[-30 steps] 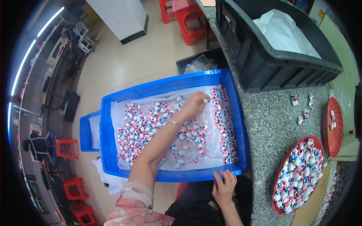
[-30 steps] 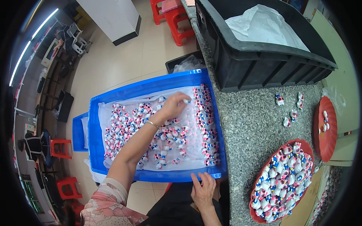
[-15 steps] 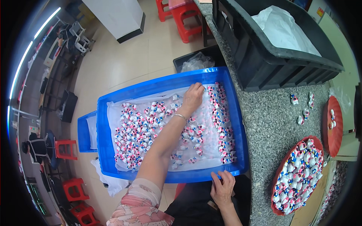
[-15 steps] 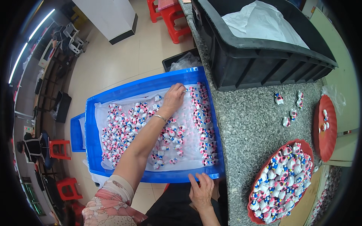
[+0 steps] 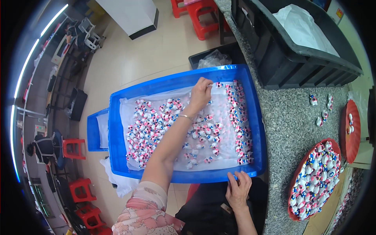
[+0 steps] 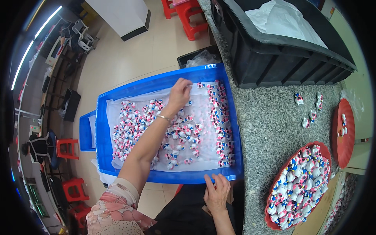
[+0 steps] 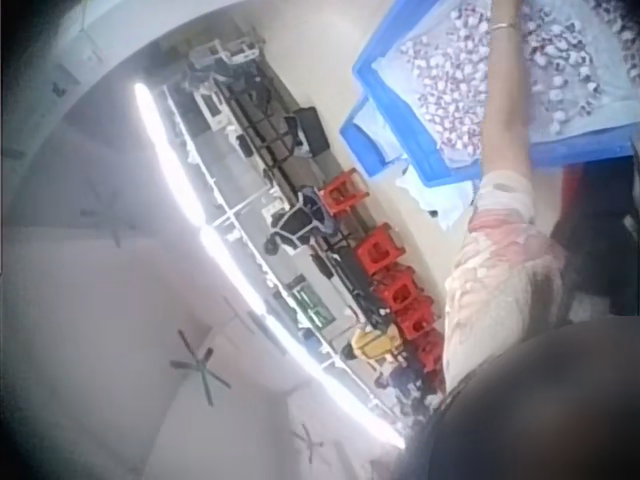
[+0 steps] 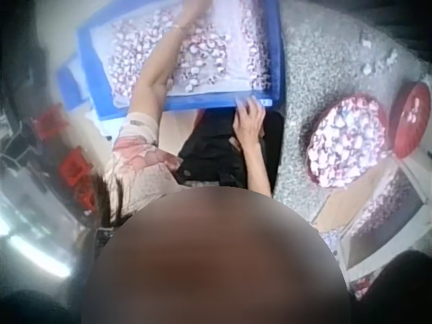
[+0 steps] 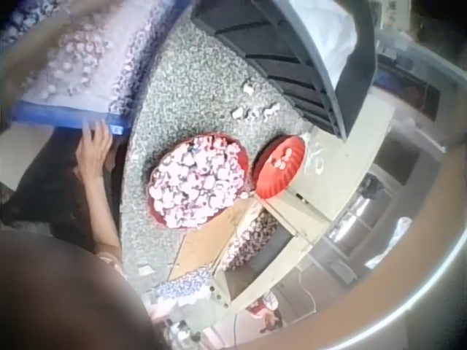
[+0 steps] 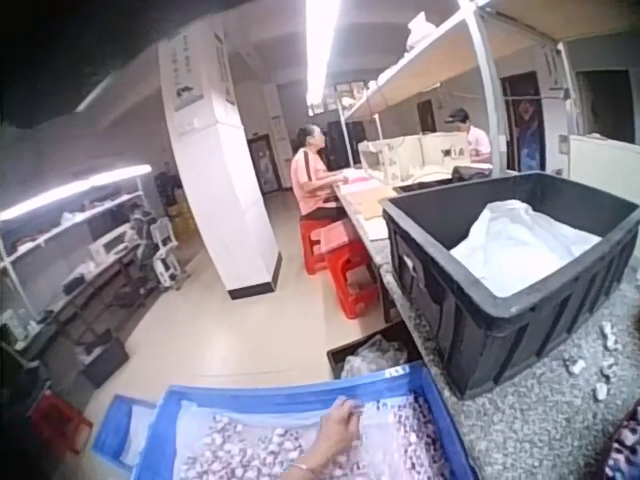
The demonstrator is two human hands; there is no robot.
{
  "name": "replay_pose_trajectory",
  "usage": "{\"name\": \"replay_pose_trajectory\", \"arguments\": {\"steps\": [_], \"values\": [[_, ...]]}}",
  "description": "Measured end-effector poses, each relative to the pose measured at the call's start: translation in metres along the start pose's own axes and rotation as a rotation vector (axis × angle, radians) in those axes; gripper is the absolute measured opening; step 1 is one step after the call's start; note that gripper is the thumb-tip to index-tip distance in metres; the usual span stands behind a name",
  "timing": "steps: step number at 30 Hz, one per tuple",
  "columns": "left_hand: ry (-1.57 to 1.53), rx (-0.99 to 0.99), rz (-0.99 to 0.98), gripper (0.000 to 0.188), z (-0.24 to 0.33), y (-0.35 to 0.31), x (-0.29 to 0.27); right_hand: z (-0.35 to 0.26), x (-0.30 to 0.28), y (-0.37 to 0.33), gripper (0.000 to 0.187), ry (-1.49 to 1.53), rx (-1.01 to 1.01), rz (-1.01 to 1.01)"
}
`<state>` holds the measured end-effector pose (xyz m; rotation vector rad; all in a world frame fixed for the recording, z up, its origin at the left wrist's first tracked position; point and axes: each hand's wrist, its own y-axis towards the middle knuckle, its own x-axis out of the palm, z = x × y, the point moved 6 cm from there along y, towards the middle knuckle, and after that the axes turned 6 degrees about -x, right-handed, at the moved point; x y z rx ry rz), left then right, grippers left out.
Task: Organize small colorful toy components from a bulk bin into a grid pattern on a sorting sheet.
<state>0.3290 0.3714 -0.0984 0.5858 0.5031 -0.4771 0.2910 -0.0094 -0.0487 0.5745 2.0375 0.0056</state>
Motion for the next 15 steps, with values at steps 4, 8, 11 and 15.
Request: {"name": "replay_pose_trajectory", "arguments": {"steps": [4,8,11,15], "values": [[0.184,-0.136,-0.340,0.016,-0.007,-0.016,-0.016,-0.001,-0.002,0.001,0.047,-0.014,0.004,0.045],[0.361,0.154,-0.475,0.020,-0.001,-0.036,0.003,-0.002,-0.003,0.001,0.047,-0.024,-0.013,0.056],[0.504,0.164,-0.458,0.020,0.000,-0.030,0.014,-0.002,0.000,-0.001,0.054,0.016,-0.016,-0.008],[-0.120,-0.240,-0.465,0.022,-0.013,-0.013,0.026,-0.001,0.001,-0.003,0.053,0.010,-0.015,0.019]]}}
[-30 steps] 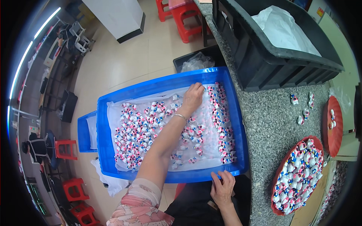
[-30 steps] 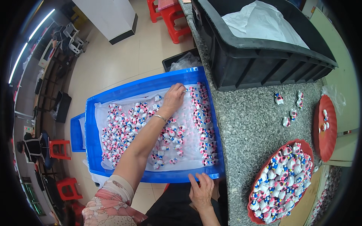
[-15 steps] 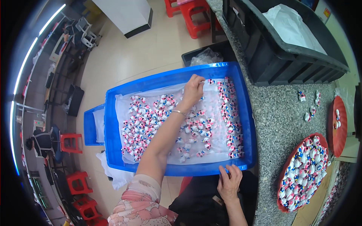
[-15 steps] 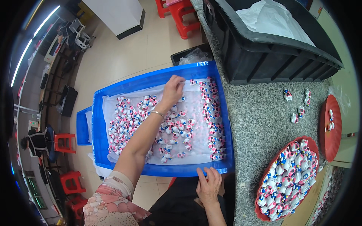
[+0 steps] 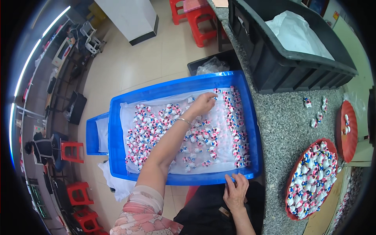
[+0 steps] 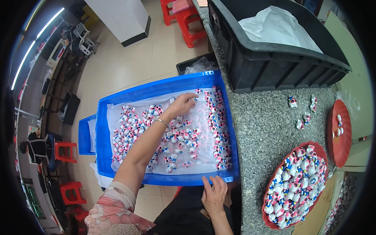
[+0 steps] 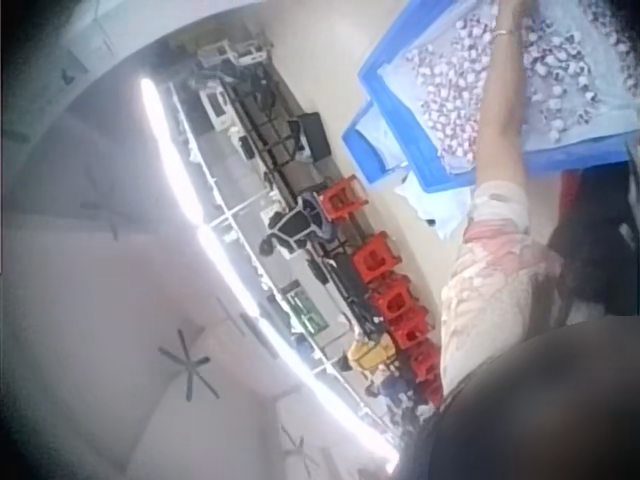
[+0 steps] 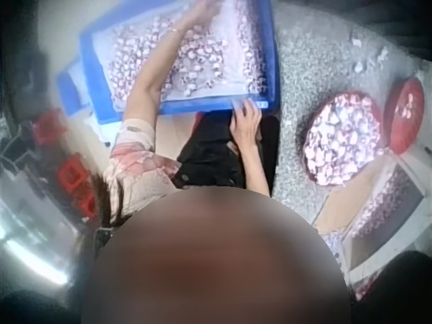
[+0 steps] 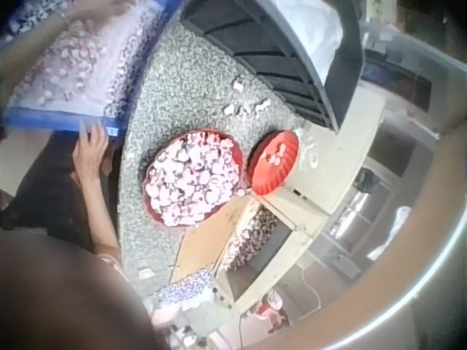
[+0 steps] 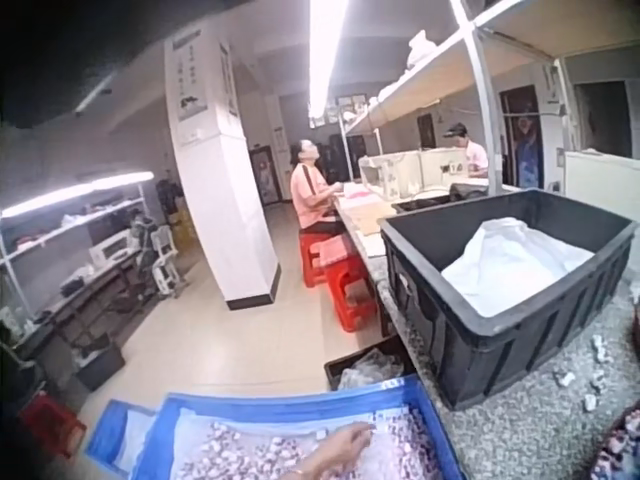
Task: Organize small colorful toy components from a bulk bin into a grid pattern on a sorting sheet.
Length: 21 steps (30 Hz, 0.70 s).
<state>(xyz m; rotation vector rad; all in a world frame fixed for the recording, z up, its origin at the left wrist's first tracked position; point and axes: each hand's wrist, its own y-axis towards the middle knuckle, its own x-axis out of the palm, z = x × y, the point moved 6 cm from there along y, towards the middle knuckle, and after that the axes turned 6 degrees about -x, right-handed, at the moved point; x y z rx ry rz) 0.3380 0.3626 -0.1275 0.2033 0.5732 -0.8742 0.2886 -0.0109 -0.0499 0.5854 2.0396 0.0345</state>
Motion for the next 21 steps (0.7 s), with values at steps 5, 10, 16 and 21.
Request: {"name": "replay_pose_trajectory", "arguments": {"steps": [5,10,16,21], "values": [[-0.146,-0.211,-0.081,0.029,-0.011,0.013,0.011,0.001,-0.001,0.000,0.053,0.009,-0.013,-0.009],[-0.040,-0.091,0.148,0.027,0.000,0.016,0.011,0.003,-0.001,-0.001,0.052,0.008,-0.009,0.004],[0.119,0.007,0.343,0.026,-0.005,0.019,0.012,0.001,0.000,0.001,0.051,0.015,-0.017,0.002],[0.036,0.056,0.416,0.020,0.014,0.002,-0.002,0.003,-0.002,0.001,0.052,0.021,-0.012,-0.006]]}}
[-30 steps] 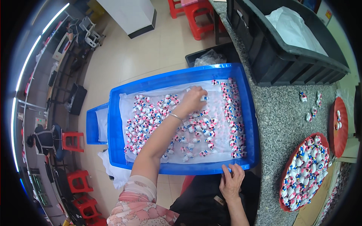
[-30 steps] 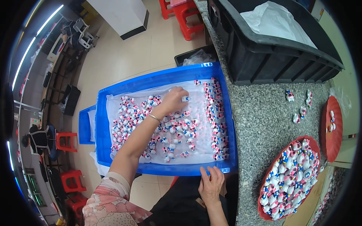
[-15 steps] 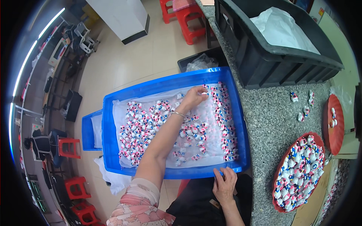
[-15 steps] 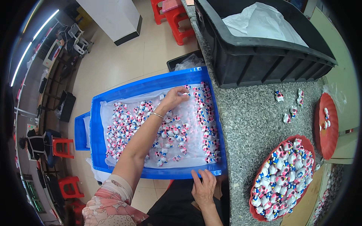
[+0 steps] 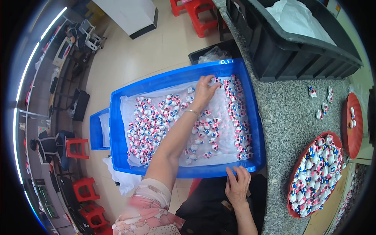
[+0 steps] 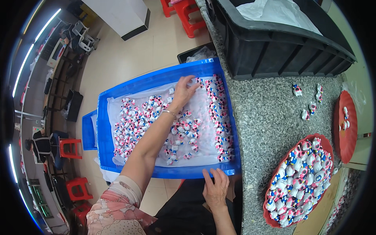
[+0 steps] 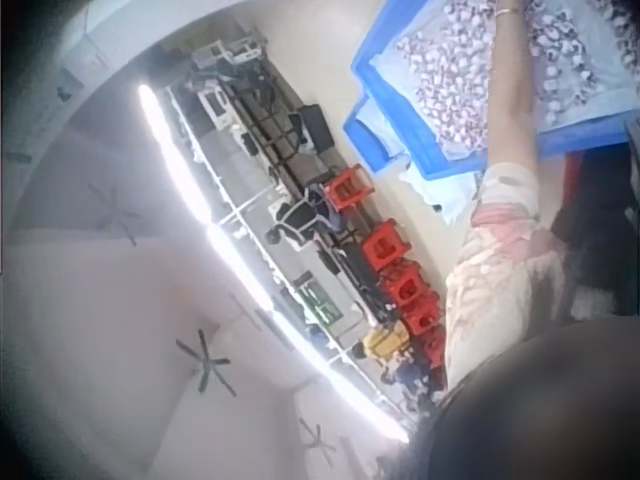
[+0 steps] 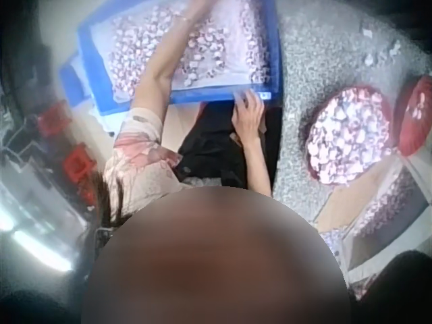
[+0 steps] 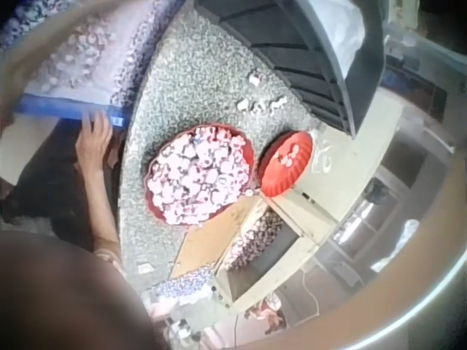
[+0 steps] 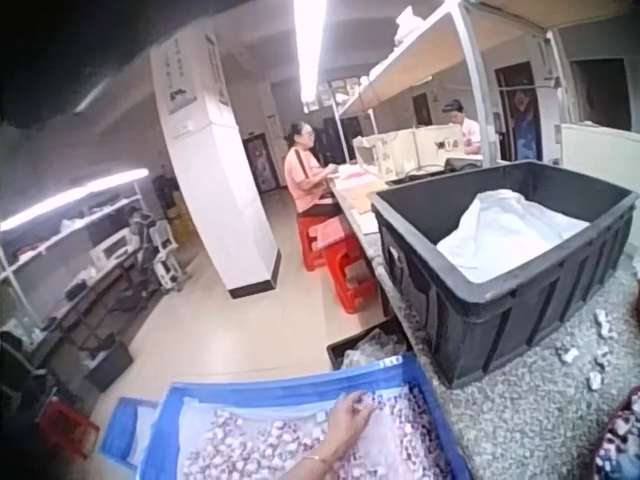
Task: Organize small colorful toy components from a bulk bin into a grid pattern on a sorting sheet.
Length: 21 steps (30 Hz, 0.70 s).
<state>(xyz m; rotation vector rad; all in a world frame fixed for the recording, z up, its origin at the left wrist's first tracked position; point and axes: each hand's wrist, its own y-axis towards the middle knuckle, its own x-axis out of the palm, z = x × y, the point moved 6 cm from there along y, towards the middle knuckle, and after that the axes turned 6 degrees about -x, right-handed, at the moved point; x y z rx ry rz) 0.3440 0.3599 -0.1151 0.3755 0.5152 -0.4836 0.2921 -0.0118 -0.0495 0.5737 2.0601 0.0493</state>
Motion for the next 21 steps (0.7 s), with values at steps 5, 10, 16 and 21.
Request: {"name": "replay_pose_trajectory", "arguments": {"steps": [5,10,16,21], "values": [[0.314,0.172,-0.406,0.022,0.007,-0.049,-0.026,0.001,0.003,-0.001,0.052,-0.018,0.000,0.029],[0.558,0.157,-0.592,0.022,0.013,-0.065,-0.019,0.000,0.000,0.000,0.052,-0.013,-0.007,0.030],[0.002,-0.174,-0.569,0.019,0.003,-0.040,-0.003,-0.009,-0.004,0.006,0.053,-0.007,0.003,0.011],[-0.485,-0.519,-0.323,0.022,-0.039,-0.020,0.029,-0.028,-0.017,0.056,0.056,-0.007,0.071,-0.254]]}}
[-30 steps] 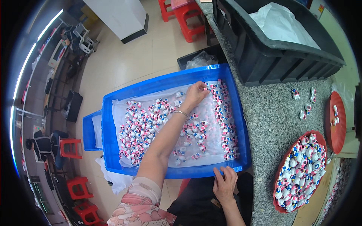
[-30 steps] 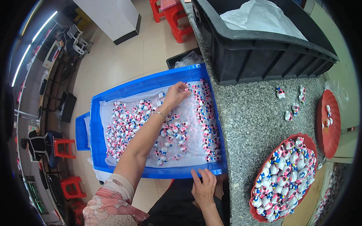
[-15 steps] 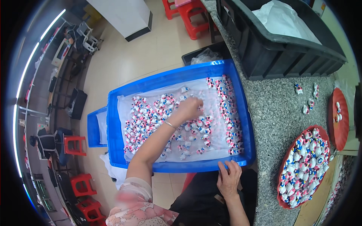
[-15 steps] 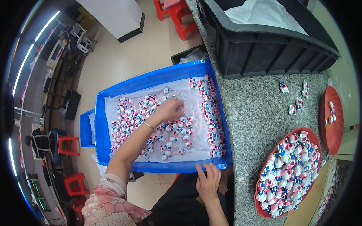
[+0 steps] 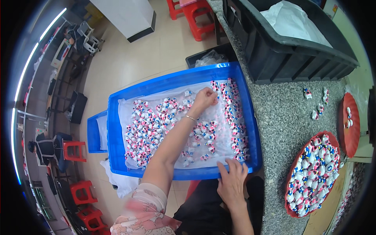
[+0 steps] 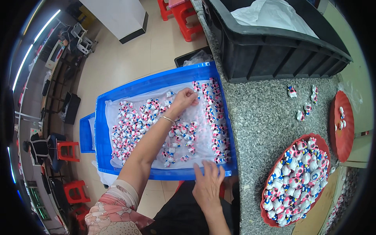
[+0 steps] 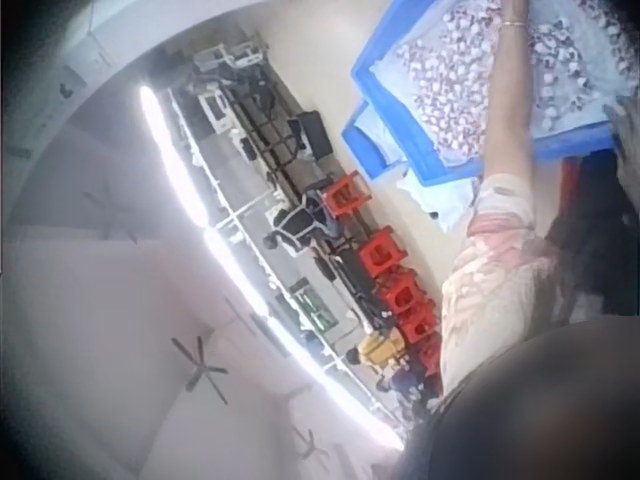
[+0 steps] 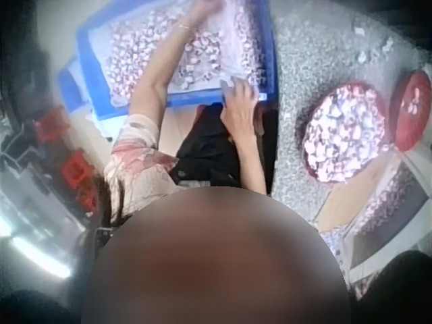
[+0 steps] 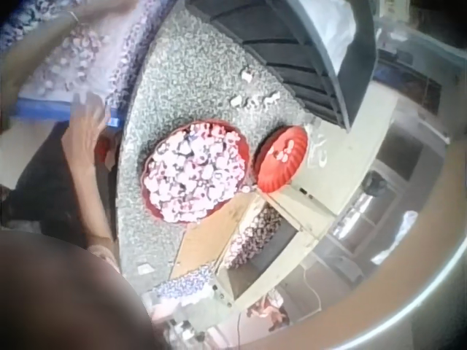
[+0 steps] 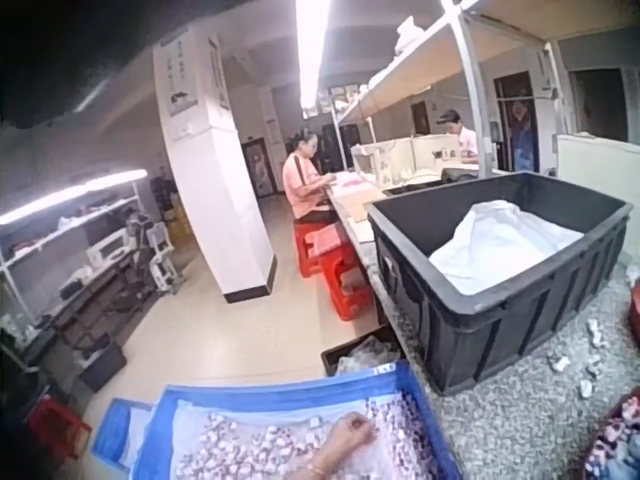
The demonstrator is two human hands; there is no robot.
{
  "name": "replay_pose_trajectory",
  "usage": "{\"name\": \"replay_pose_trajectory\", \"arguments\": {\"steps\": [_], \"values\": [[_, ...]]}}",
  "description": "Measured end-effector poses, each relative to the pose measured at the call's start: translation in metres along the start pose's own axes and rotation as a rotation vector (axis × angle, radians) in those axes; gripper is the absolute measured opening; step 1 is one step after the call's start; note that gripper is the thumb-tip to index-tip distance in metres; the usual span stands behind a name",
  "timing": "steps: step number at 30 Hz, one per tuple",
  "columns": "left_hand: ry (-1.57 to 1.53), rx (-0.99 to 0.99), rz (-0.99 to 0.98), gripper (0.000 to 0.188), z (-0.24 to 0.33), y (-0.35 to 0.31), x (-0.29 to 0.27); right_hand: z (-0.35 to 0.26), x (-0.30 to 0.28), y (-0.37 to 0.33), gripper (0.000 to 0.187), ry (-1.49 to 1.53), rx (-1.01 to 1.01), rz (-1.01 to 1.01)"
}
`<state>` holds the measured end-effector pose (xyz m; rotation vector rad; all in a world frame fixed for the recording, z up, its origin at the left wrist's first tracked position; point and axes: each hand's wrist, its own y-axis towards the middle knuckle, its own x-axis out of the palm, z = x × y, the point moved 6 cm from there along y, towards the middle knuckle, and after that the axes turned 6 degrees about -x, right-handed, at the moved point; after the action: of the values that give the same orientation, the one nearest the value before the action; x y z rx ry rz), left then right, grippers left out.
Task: Organize small colorful toy components from a bulk bin into a grid pattern on a sorting sheet.
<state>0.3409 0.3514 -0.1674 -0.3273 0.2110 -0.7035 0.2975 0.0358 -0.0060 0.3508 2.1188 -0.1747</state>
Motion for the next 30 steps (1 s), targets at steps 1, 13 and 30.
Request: {"name": "replay_pose_trajectory", "arguments": {"steps": [1,13,30], "values": [[-0.001,-0.002,-0.005,0.022,0.001,0.001,0.009,0.004,-0.001,0.009,0.056,-0.001,0.005,-0.001],[0.165,0.121,0.277,0.022,0.021,-0.011,0.005,0.053,0.037,0.176,0.047,-0.064,-0.190,0.113],[1.237,0.212,-0.302,0.024,0.028,-0.082,0.035,0.084,0.017,0.105,0.034,0.221,0.056,0.268]]}}
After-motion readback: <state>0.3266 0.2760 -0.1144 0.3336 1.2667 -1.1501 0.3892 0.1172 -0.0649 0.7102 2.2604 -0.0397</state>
